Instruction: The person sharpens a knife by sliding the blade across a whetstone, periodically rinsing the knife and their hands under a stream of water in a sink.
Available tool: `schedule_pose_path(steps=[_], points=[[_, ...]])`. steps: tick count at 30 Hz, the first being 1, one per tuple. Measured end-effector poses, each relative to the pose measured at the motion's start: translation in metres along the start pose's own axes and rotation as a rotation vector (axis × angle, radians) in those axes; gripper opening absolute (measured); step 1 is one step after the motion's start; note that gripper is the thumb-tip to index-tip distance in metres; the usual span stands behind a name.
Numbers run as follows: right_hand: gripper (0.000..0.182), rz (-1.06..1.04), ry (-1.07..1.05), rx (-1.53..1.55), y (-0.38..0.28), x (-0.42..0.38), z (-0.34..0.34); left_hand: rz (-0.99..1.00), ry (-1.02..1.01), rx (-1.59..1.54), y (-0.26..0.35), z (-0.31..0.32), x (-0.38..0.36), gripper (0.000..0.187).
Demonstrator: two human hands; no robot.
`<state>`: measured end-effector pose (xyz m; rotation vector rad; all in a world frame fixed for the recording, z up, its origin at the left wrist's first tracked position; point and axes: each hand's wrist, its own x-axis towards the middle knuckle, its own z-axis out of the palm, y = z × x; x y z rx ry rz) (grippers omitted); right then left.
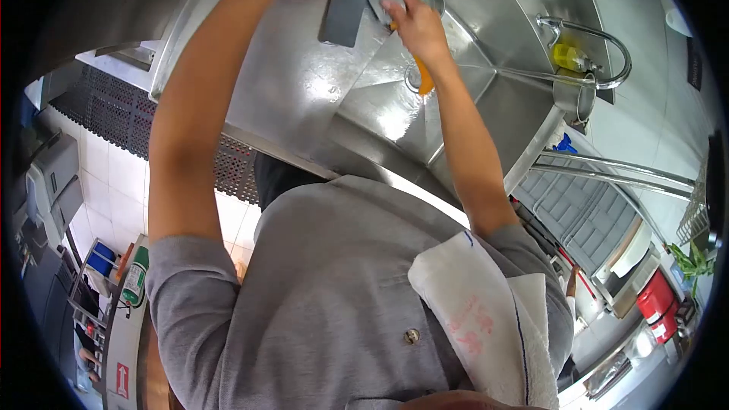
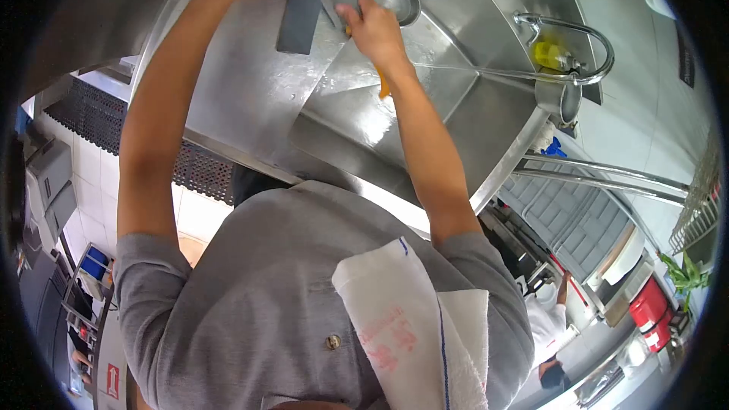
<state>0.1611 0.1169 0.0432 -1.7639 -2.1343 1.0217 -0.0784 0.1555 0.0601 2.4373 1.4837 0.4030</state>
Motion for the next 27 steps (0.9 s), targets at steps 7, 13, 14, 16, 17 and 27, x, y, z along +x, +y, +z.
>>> schedule_pose_path(steps=[7, 13, 14, 16, 17, 27], points=[[0.035, 0.148, -0.366, 0.054, 0.071, -0.138, -0.023, 0.009, -0.131, 0.064, 0.119, 0.038, -0.104, 0.080], [0.038, -0.011, -0.008, -0.047, -0.018, 0.004, -0.003, -0.141, -0.021, 0.072, 0.011, -0.001, -0.009, 0.067], [0.038, -0.020, -0.009, -0.043, -0.019, 0.017, 0.004, -0.146, -0.019, 0.080, -0.009, 0.001, 0.005, 0.067], [0.040, -0.063, 0.113, -0.155, -0.022, 0.033, 0.011, -0.084, -0.073, -0.029, -0.028, -0.003, 0.023, 0.069], [0.041, -0.038, 0.065, -0.111, -0.015, 0.022, 0.009, -0.085, -0.072, -0.035, -0.019, 0.001, 0.019, 0.069], [0.040, 0.018, -0.209, -0.038, 0.029, -0.069, -0.009, -0.093, 0.046, 0.163, 0.066, 0.038, -0.072, 0.074]])
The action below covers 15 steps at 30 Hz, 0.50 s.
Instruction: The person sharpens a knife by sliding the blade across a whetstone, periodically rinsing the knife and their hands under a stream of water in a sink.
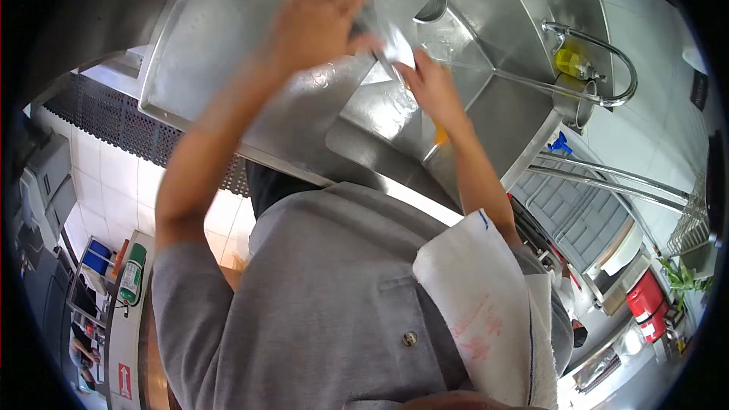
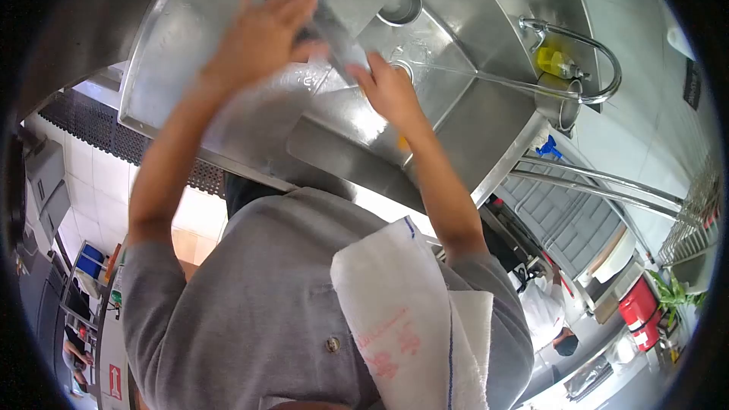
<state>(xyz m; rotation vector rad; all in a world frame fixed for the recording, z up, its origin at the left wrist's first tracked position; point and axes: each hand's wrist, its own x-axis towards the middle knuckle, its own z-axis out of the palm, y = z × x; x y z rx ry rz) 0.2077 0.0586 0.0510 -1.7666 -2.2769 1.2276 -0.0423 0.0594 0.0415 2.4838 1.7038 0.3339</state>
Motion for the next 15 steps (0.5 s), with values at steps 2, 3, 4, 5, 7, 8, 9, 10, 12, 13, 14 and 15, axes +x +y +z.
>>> schedule_pose_path(steps=[2, 3, 4, 5, 7, 8, 9, 10, 12, 13, 14, 15], points=[[0.046, -0.054, 0.173, -0.099, -0.035, 0.066, 0.001, -0.166, -0.371, -0.163, -0.050, -0.030, 0.064, 0.069], [0.049, -0.087, 0.252, -0.152, -0.047, 0.091, 0.002, -0.171, -0.365, -0.149, -0.061, -0.029, 0.075, 0.069], [0.049, -0.100, 0.263, -0.147, -0.053, 0.105, 0.004, -0.153, -0.311, -0.128, -0.073, -0.028, 0.086, 0.069], [0.051, -0.074, 0.281, -0.132, -0.059, 0.116, 0.003, -0.135, -0.256, -0.110, -0.083, -0.030, 0.097, 0.068], [0.052, -0.049, 0.297, -0.117, -0.062, 0.122, 0.002, -0.098, -0.158, -0.085, -0.093, -0.030, 0.106, 0.067], [0.054, -0.040, 0.281, -0.106, -0.062, 0.121, 0.002, -0.096, -0.157, -0.079, -0.093, -0.029, 0.106, 0.067], [0.055, -0.027, 0.267, -0.091, -0.062, 0.119, 0.003, -0.090, -0.131, -0.043, -0.091, -0.026, 0.103, 0.066], [0.055, -0.024, 0.275, -0.084, -0.060, 0.119, 0.004, -0.081, -0.103, -0.006, -0.089, -0.021, 0.101, 0.066], [0.056, -0.058, 0.279, -0.114, -0.057, 0.122, 0.006, -0.069, -0.066, -0.017, -0.091, -0.010, 0.097, 0.064], [0.056, -0.062, 0.292, -0.116, -0.055, 0.121, 0.005, -0.073, -0.025, -0.035, -0.093, -0.005, 0.096, 0.063], [0.055, -0.063, 0.297, -0.118, -0.054, 0.116, 0.006, -0.070, -0.017, -0.032, -0.091, -0.004, 0.092, 0.063], [0.054, -0.066, 0.298, -0.119, -0.053, 0.111, 0.008, -0.062, -0.018, -0.061, -0.090, -0.001, 0.086, 0.062]])
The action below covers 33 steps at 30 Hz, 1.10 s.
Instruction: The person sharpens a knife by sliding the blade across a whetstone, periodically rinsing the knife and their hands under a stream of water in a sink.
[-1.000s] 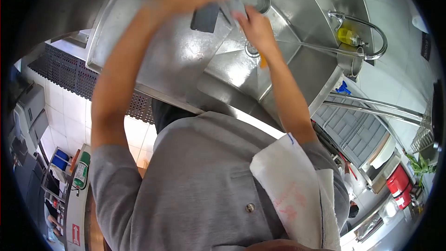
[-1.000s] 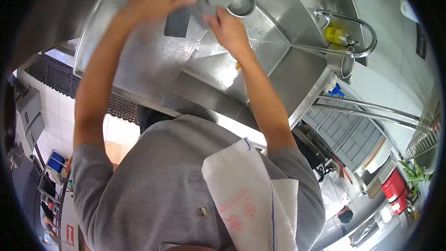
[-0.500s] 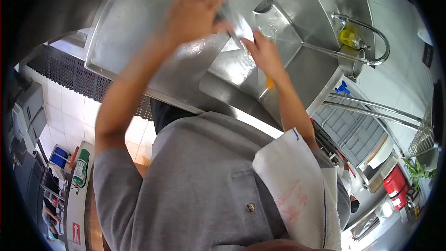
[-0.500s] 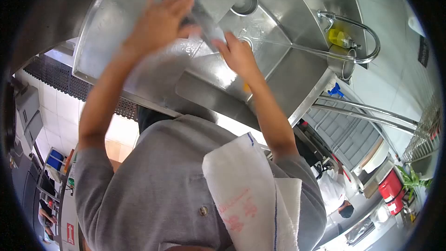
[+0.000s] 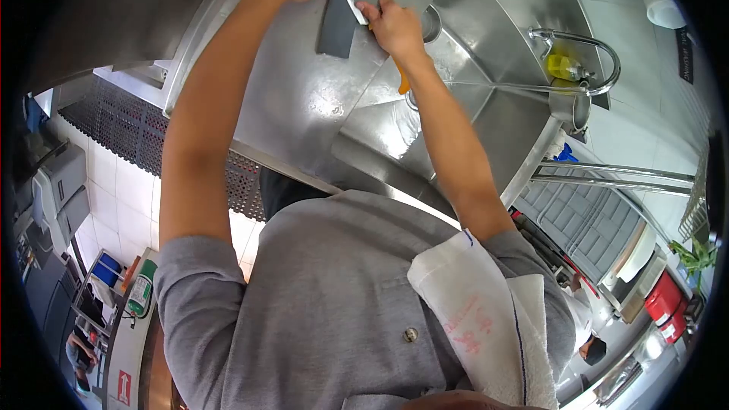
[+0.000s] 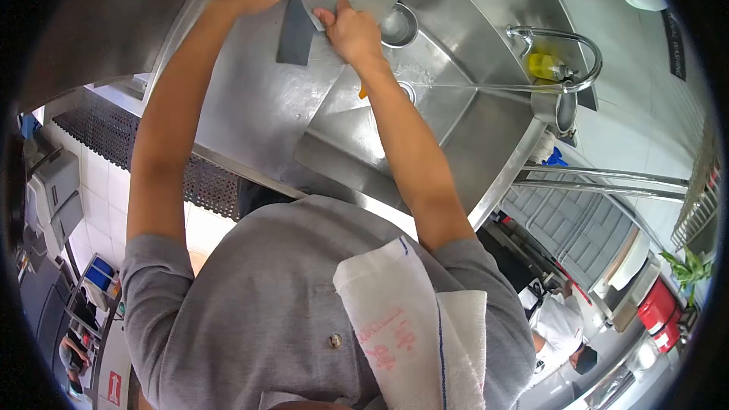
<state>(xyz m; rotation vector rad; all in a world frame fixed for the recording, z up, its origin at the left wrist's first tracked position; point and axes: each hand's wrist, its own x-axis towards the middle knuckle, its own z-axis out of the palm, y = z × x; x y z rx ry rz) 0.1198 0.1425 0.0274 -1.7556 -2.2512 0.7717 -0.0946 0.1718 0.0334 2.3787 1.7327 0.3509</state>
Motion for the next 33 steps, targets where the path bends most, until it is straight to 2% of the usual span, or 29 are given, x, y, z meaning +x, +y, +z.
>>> schedule_pose_path(steps=[2, 4, 8, 10, 11, 13, 15, 17, 19, 20, 22, 24, 26, 27, 29, 30, 32, 33], points=[[0.053, -0.040, 0.067, -0.041, -0.001, -0.016, 0.004, 0.005, -0.003, -0.021, 0.002, 0.003, -0.015, 0.060], [0.052, -0.047, 0.077, -0.058, -0.001, -0.039, 0.004, 0.067, 0.060, 0.298, 0.014, 0.006, -0.036, 0.065], [0.052, 0.004, -0.007, -0.040, -0.010, -0.059, 0.002, 0.059, 0.172, 0.236, 0.021, 0.009, -0.056, 0.062], [0.048, -0.014, 0.063, 0.012, -0.015, -0.058, -0.002, 0.056, 0.043, 0.160, 0.021, -0.001, -0.046, 0.057], [0.048, -0.013, 0.060, 0.009, -0.010, -0.059, 0.000, 0.054, 0.043, 0.156, 0.027, -0.011, -0.045, 0.057], [0.045, -0.080, 0.051, -0.017, 0.007, -0.066, 0.010, 0.049, -0.093, 0.072, 0.043, -0.031, -0.050, 0.054], [0.042, -0.099, -0.046, 0.006, 0.026, -0.113, 0.000, 0.074, -0.045, 0.267, 0.066, -0.004, -0.088, 0.063], [0.040, 0.035, -0.254, 0.058, 0.045, -0.176, -0.024, 0.134, -0.091, 0.201, 0.111, -0.001, -0.141, 0.067], [0.038, 0.093, -0.372, 0.098, 0.055, -0.215, -0.050, 0.142, -0.069, -0.052, 0.144, 0.001, -0.176, 0.073], [0.038, 0.091, -0.385, 0.100, 0.054, -0.208, -0.045, 0.132, -0.077, -0.054, 0.140, 0.001, -0.176, 0.073], [0.037, -0.059, -0.253, 0.093, 0.053, -0.178, -0.037, 0.097, -0.014, 0.021, 0.126, 0.000, -0.155, 0.074], [0.039, -0.074, -0.149, -0.021, 0.017, -0.113, -0.019, 0.020, 0.042, 0.125, 0.073, 0.005, -0.110, 0.073], [0.042, -0.070, -0.003, -0.059, -0.012, -0.053, 0.002, 0.278, 0.045, 0.479, -0.012, 0.015, -0.064, 0.072], [0.042, -0.081, -0.012, -0.056, -0.016, -0.043, 0.006, 0.265, 0.039, 0.483, -0.015, 0.000, -0.055, 0.072], [0.044, -0.011, 0.047, -0.012, -0.020, -0.032, 0.011, 0.114, 0.049, -0.012, -0.005, -0.025, -0.026, 0.051], [0.044, -0.017, 0.019, -0.028, -0.012, -0.043, 0.010, 0.111, 0.050, -0.023, 0.007, -0.018, -0.029, 0.051], [0.041, -0.025, -0.086, -0.037, 0.021, -0.099, 0.000, 0.129, -0.072, 0.132, 0.045, 0.007, -0.064, 0.069], [0.038, -0.028, -0.154, -0.025, 0.038, -0.134, -0.008, 0.185, -0.076, 0.131, 0.071, 0.009, -0.096, 0.069]])
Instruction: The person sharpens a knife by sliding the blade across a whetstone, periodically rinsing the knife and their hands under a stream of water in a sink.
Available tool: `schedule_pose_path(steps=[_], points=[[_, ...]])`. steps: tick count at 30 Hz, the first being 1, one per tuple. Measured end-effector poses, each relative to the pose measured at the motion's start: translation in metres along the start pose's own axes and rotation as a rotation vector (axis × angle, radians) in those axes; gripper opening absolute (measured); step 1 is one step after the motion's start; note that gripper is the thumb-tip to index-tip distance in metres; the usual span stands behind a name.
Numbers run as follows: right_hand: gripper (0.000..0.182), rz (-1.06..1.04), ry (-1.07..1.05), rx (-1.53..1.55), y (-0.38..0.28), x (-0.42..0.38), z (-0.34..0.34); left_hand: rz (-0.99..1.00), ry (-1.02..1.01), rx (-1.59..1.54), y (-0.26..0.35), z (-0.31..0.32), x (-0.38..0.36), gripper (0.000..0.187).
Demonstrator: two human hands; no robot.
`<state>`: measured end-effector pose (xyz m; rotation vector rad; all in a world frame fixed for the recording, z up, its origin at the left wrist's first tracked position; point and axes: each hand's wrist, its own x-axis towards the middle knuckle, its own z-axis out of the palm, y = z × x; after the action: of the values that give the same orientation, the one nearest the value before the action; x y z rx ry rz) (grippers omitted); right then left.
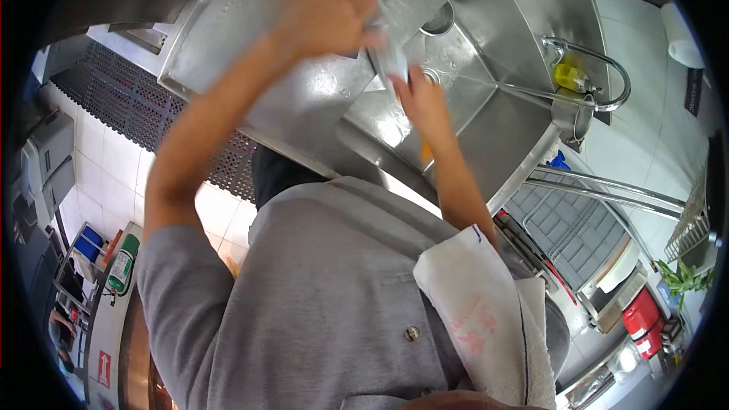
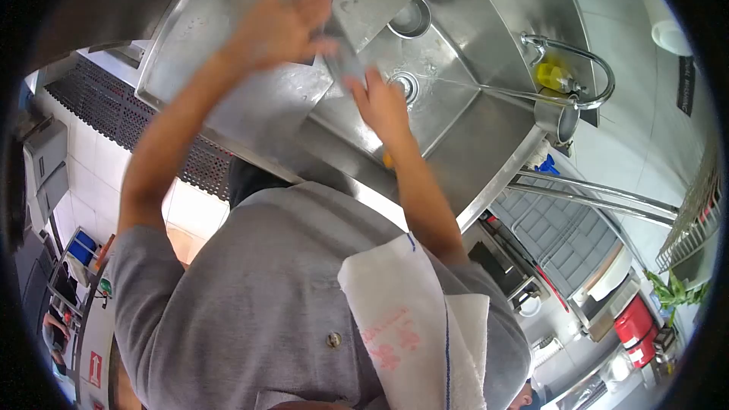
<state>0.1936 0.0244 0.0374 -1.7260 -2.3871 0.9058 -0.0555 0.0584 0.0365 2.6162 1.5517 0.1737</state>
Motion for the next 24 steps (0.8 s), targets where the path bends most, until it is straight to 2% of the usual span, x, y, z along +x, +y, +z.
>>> schedule_pose_path(steps=[2, 4, 5, 7, 9, 10, 12, 14, 15, 16, 17, 19, 21, 24], points=[[0.032, 0.083, -0.137, 0.134, 0.010, -0.060, -0.013, 0.050, 0.001, 0.002, 0.036, -0.007, -0.033, 0.068], [0.032, 0.074, -0.155, 0.121, 0.008, -0.046, -0.013, 0.075, 0.142, -0.136, 0.047, -0.010, -0.048, 0.076], [0.032, 0.070, -0.164, 0.105, 0.007, -0.038, -0.015, 0.086, 0.137, -0.144, 0.037, -0.008, -0.041, 0.076], [0.036, 0.026, 0.016, 0.050, -0.020, 0.029, -0.012, -0.045, 0.128, -0.058, -0.016, -0.008, 0.003, 0.075], [0.040, 0.031, 0.134, 0.017, -0.044, 0.088, -0.013, -0.094, 0.105, -0.242, -0.061, -0.029, 0.043, 0.054], [0.041, 0.061, 0.176, 0.013, -0.051, 0.104, -0.013, -0.094, 0.108, -0.226, -0.070, -0.028, 0.050, 0.054], [0.043, 0.038, 0.161, 0.035, -0.035, 0.095, -0.006, 0.061, 0.146, -0.154, -0.080, -0.027, 0.063, 0.057], [0.046, 0.038, 0.078, 0.109, -0.015, 0.055, -0.009, -0.111, 0.040, -0.003, -0.028, -0.010, 0.039, 0.077], [0.043, 0.024, 0.030, 0.034, 0.007, 0.025, -0.003, -0.091, 0.029, -0.001, 0.002, -0.004, 0.018, 0.078], [0.039, 0.017, -0.035, 0.085, 0.024, -0.009, -0.004, -0.067, 0.018, 0.001, 0.030, -0.001, -0.003, 0.079], [0.035, 0.079, -0.133, 0.215, 0.027, -0.041, -0.013, -0.052, 0.071, -0.051, 0.056, 0.001, -0.023, 0.082], [0.034, 0.141, -0.155, 0.200, 0.030, -0.073, -0.018, -0.033, 0.155, -0.199, 0.083, -0.005, -0.042, 0.087], [0.034, 0.095, -0.071, 0.160, 0.023, -0.044, -0.015, -0.048, 0.094, -0.118, 0.064, -0.008, -0.025, 0.085], [0.040, 0.013, 0.151, 0.056, -0.010, 0.037, -0.015, -0.089, 0.197, -0.103, -0.011, 0.006, 0.037, 0.082]])
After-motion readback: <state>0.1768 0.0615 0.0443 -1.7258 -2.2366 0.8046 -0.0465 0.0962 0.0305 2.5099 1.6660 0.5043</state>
